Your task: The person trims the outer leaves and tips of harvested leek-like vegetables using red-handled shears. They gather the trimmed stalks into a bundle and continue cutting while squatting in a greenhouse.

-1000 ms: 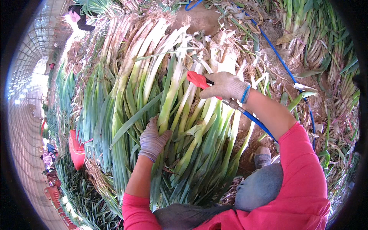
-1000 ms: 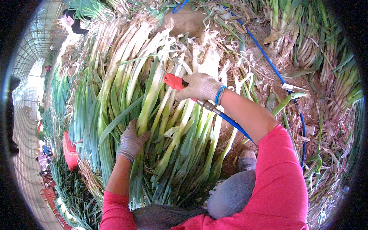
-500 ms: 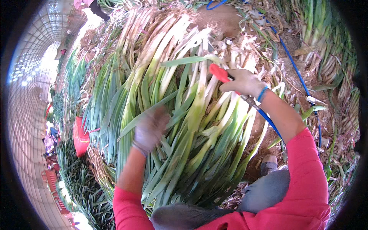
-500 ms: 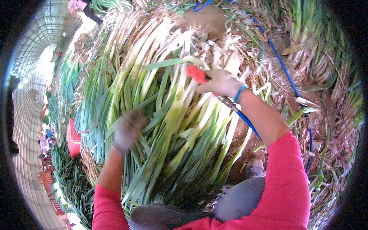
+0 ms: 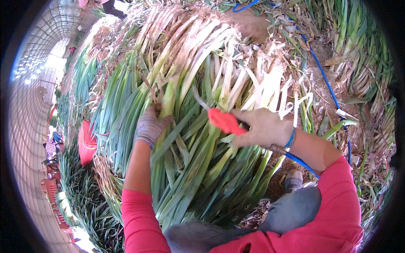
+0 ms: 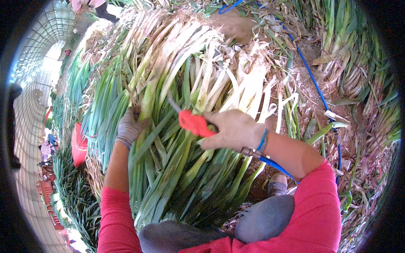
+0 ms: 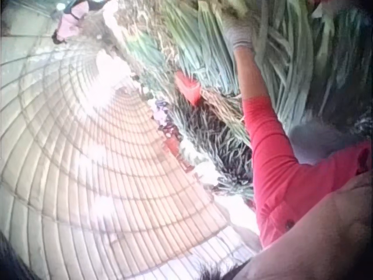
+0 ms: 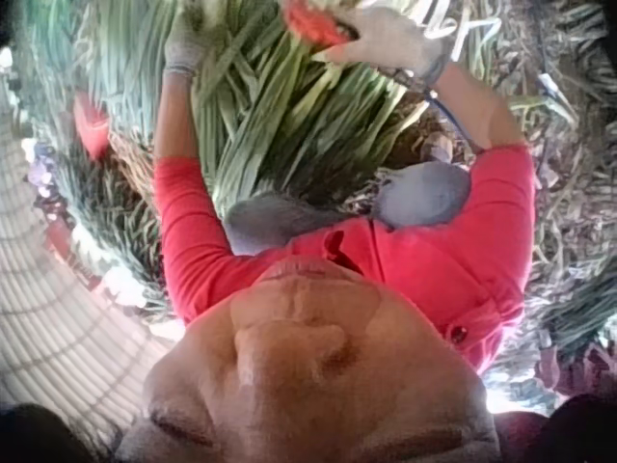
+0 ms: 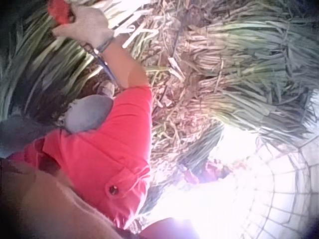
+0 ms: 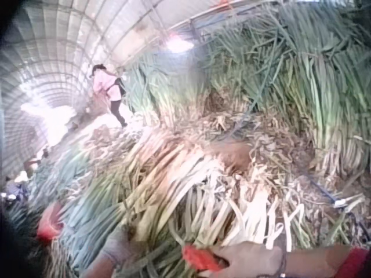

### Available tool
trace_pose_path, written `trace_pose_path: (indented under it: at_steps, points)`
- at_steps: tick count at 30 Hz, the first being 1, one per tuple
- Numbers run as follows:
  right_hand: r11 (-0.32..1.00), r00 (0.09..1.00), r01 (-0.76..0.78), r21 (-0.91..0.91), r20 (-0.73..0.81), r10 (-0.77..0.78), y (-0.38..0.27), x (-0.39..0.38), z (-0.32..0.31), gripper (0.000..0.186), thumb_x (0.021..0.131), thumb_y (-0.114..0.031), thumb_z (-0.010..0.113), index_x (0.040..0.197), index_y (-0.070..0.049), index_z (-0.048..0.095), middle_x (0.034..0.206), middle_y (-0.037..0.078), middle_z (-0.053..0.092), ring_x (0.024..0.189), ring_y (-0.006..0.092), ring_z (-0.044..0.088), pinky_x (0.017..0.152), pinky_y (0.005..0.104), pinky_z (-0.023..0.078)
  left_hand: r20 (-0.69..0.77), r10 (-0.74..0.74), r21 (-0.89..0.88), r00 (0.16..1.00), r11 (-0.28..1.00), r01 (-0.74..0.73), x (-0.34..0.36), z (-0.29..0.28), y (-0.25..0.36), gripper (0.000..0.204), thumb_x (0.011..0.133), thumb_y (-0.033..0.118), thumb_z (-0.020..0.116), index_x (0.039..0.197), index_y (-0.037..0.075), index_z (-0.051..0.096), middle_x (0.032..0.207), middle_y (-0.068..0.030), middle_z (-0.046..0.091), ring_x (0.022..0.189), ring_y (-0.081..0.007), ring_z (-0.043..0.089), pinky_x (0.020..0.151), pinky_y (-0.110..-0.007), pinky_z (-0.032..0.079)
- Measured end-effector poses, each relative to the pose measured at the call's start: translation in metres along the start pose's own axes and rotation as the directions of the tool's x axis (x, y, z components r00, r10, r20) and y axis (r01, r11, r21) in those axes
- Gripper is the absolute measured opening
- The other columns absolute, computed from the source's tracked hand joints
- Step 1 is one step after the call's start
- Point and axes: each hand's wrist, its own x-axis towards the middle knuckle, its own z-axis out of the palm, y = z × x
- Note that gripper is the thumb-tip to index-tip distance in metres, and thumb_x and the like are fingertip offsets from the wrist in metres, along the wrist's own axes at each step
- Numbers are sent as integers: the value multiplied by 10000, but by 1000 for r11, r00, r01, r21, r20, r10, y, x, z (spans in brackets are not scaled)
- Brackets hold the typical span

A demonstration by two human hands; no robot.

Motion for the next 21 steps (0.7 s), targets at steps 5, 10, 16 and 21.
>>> trace_pose_path:
  at_steps: [5,10,16,21]
  points:
    - [996,975,53,-78,218,-35,-35,5,19,866,744,-588,692,1398,-53,498,1004,231,694,959,361,686,873,412,540,-83,75,-151,994,985,-87,-9,35,-5,740,726,194,847,1341,72,455,1119,-189,681,1022,-300,666,918,-388,504]
    - [996,985,41,-79,172,-27,-26,24,14,889,741,-619,685,1395,-48,497,901,214,703,876,333,705,803,407,560,66,-59,-147,996,987,68,-6,22,2,939,730,201,834,1485,79,289,1089,-196,693,985,-308,680,880,-392,519]
    - [998,998,4,-68,60,0,-14,44,-11,778,769,-566,663,1309,-19,541,751,142,692,719,251,712,731,379,577,92,-58,-365,994,927,88,-8,23,-9,1051,732,218,845,1534,47,189,1038,-167,702,926,-251,675,851,-357,523]
    - [997,992,-71,17,-99,72,4,64,-21,781,755,-577,680,1282,-12,566,844,185,703,840,299,710,823,411,556,119,-3,-463,993,884,58,-5,29,-18,1054,746,148,835,1547,65,155,1020,-138,691,907,-195,647,828,-336,519]
